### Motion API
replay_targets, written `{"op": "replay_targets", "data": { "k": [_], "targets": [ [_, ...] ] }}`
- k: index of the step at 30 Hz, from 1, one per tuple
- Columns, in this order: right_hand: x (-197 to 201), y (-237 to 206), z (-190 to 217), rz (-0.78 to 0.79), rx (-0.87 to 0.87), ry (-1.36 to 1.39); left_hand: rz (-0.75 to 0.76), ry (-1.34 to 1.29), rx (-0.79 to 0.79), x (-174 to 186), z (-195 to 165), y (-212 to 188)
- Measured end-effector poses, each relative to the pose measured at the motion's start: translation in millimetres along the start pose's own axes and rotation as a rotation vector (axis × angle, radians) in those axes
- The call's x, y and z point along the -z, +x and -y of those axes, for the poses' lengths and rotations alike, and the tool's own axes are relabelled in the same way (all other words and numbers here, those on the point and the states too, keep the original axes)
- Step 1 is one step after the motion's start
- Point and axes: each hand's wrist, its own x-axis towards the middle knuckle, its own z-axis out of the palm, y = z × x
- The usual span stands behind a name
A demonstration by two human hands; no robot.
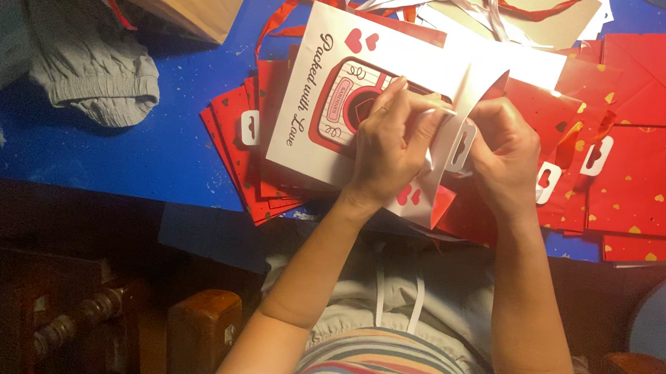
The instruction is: The person assembles red gift boxes by threading white ribbons through the handle slots and tying them. They handle multiple flat red boxes, fold them into shape, and secure the ribbons by hand.
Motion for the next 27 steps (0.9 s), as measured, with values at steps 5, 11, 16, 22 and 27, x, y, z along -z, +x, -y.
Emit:
{"op": "replay_targets", "data": {
  "k": [5, 11, 16, 22, 27],
  "targets": [
    [0.3, -0.4, 5.0, 0.019, 0.04, 0.001, -0.016, -0.101, 0.136, 2.3, -5.6, 0.9],
    [-0.1, -2.2, 7.0, 0.013, 0.016, 0.049, 0.099, 0.068, 0.017, 5.2, -11.7, 6.9],
    [1.8, -2.7, 2.6, 0.017, 0.014, 0.0, 0.039, -0.011, 0.003, 0.3, -0.3, 0.8],
    [7.2, -2.8, -1.0, 0.083, -0.017, 0.142, -0.046, -0.276, 0.185, -0.1, 4.6, -2.7],
    [6.6, -2.1, -3.1, 0.067, -0.002, 0.151, 0.003, -0.163, 0.129, 6.5, -11.2, 5.0]
  ]
}}
